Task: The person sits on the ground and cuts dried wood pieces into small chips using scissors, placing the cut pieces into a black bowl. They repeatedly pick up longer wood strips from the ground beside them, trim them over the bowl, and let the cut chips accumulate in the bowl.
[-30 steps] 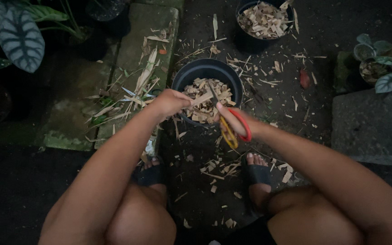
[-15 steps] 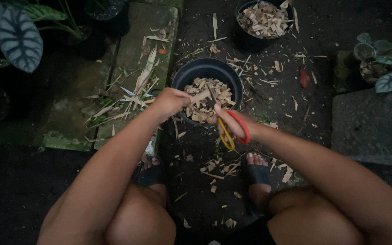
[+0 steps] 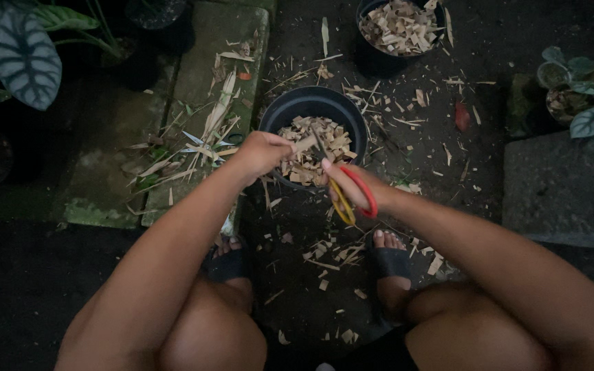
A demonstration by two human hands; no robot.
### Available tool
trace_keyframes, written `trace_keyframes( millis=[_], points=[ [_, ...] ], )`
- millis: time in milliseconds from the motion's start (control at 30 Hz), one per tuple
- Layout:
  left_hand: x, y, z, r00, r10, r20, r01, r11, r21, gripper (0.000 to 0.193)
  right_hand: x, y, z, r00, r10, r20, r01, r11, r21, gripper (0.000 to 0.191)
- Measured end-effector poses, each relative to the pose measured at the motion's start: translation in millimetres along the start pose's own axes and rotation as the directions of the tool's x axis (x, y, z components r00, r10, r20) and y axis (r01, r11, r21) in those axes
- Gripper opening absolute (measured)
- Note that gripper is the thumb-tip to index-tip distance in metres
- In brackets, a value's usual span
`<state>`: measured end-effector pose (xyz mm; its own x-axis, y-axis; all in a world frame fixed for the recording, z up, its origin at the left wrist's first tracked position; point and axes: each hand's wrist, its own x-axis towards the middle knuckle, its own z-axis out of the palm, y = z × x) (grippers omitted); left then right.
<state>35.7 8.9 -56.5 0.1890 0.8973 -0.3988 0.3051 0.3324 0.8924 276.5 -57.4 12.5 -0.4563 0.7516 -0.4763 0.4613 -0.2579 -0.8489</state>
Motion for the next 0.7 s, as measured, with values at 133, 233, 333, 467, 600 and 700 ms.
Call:
trace_keyframes(
  millis=[133, 233, 333, 467, 600, 700],
  points=[
    [-2, 6, 5, 0.999, -0.027, 0.024, 0.025, 0.998, 0.057, 0.021, -3, -3, 1, 0.988, -0.119, -0.100, 0.099, 0.977, -0.190, 0.072],
    [0, 5, 4, 1.000, 0.009, 0.007, -0.009, 0.999, 0.033, 0.021, -5, -5, -1, 0.991, 0.057, -0.121, -0.074, 0.987, -0.146, 0.071],
    [1, 2, 3, 0.999, 0.040, -0.006, -0.040, 0.998, -0.043, 0.020, -3, -2, -3, 0.997, 0.073, -0.017, -0.074, 0.997, -0.016, 0.076],
    [0, 1, 4, 0.998, 0.048, -0.046, -0.049, 0.999, -0.008, 0.019, 1, 3, -1, 0.994, -0.087, 0.061, 0.089, 0.995, -0.044, 0.082],
    [-4, 7, 6, 1.000, 0.022, 0.010, -0.023, 0.999, 0.028, 0.020, 0, 3, 0, 0.997, -0.047, 0.053, 0.054, 0.990, -0.131, 0.081],
    [-8, 13, 8, 0.999, 0.038, 0.025, -0.039, 0.999, 0.026, 0.021, -1, 0, -1, 0.999, -0.038, 0.000, 0.037, 0.975, -0.217, 0.079]
  ],
)
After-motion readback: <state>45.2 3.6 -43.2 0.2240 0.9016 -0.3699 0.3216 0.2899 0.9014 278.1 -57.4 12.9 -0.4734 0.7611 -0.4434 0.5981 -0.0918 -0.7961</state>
